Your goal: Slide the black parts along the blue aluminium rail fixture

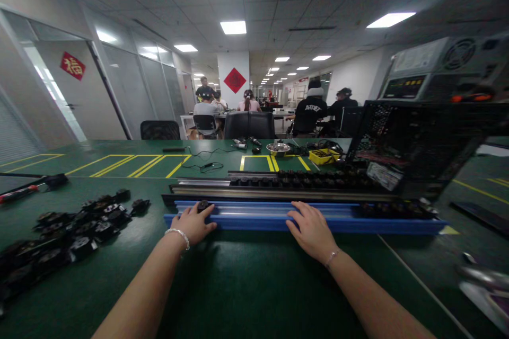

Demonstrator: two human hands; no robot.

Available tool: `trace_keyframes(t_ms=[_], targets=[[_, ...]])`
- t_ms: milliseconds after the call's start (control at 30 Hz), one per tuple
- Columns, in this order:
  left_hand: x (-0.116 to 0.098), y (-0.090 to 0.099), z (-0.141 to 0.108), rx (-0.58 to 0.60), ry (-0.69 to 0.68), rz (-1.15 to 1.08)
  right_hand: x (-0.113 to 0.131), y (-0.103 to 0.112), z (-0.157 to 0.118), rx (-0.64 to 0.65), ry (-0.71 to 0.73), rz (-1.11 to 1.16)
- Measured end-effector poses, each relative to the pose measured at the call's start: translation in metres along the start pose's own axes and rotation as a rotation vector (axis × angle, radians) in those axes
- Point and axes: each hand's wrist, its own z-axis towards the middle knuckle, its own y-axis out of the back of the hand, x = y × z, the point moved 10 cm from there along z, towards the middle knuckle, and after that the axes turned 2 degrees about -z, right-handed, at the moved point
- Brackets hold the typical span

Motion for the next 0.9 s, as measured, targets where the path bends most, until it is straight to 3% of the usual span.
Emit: trace_keyframes(t_ms=[900], targets=[[0.021,0.003,0.004,0.028,0.065,-0.012,-0.001,-0.001,0.0,0.009,0.0,0.002]])
